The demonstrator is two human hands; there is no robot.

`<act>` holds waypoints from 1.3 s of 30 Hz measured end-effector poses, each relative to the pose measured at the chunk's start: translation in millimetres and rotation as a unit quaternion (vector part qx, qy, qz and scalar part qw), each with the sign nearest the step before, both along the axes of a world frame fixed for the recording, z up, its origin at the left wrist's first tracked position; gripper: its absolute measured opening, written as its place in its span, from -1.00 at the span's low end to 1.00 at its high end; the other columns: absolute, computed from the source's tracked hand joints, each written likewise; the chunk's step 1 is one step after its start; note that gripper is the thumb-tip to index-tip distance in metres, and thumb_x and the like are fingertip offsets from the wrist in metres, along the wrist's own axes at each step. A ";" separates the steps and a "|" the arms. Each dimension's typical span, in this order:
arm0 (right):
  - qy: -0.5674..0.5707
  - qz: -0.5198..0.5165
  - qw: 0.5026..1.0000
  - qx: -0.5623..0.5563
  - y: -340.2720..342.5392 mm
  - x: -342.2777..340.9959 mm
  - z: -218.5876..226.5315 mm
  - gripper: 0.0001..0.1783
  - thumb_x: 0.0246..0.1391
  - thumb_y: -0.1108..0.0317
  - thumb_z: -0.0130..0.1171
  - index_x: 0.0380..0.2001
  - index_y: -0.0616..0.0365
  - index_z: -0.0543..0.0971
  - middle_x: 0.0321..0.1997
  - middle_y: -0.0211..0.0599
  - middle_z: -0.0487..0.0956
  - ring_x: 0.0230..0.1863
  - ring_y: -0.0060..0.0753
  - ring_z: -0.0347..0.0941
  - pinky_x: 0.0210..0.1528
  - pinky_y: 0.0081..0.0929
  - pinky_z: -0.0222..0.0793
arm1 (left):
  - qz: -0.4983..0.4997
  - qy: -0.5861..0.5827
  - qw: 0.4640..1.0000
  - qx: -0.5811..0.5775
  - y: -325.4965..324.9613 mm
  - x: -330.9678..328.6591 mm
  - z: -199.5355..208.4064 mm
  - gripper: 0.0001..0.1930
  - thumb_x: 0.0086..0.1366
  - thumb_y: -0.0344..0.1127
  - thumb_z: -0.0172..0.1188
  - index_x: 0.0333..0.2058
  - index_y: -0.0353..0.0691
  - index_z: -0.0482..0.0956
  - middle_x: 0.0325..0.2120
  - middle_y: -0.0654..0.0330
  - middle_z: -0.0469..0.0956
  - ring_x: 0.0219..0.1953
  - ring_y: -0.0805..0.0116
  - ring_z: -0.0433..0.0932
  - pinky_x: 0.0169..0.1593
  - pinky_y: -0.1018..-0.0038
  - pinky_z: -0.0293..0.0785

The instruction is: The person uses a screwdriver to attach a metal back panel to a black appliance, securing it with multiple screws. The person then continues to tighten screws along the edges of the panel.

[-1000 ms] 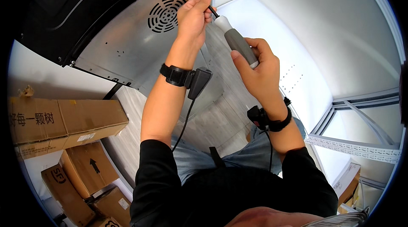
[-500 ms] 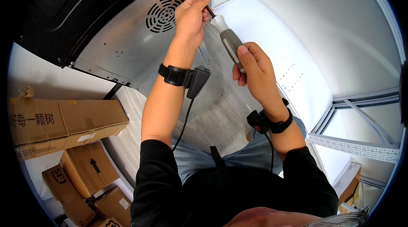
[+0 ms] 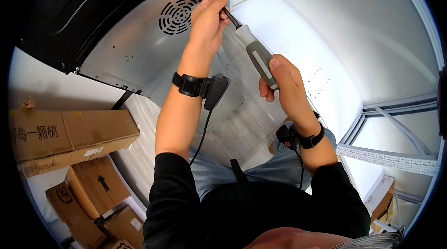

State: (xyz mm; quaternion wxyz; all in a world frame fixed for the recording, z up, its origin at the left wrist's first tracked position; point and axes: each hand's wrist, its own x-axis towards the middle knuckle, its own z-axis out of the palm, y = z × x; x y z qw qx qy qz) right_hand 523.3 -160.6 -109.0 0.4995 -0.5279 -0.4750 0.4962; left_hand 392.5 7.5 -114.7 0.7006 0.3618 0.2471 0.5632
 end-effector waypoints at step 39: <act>-0.303 0.038 0.788 0.535 -31.5 -207.0 -0.1 -0.55 -0.42 0.42 0.36 -0.28 0.18 0.55 -0.63 -0.41 0.29 -0.70 -0.43 0.25 -0.70 -0.54 0.13 | 0.074 -0.120 0.990 0.027 -110.1 -241.7 -20.0 -0.64 0.37 -0.28 -0.15 0.07 -0.33 0.30 -0.47 0.21 0.50 -0.56 0.39 0.42 -0.47 0.51 0.42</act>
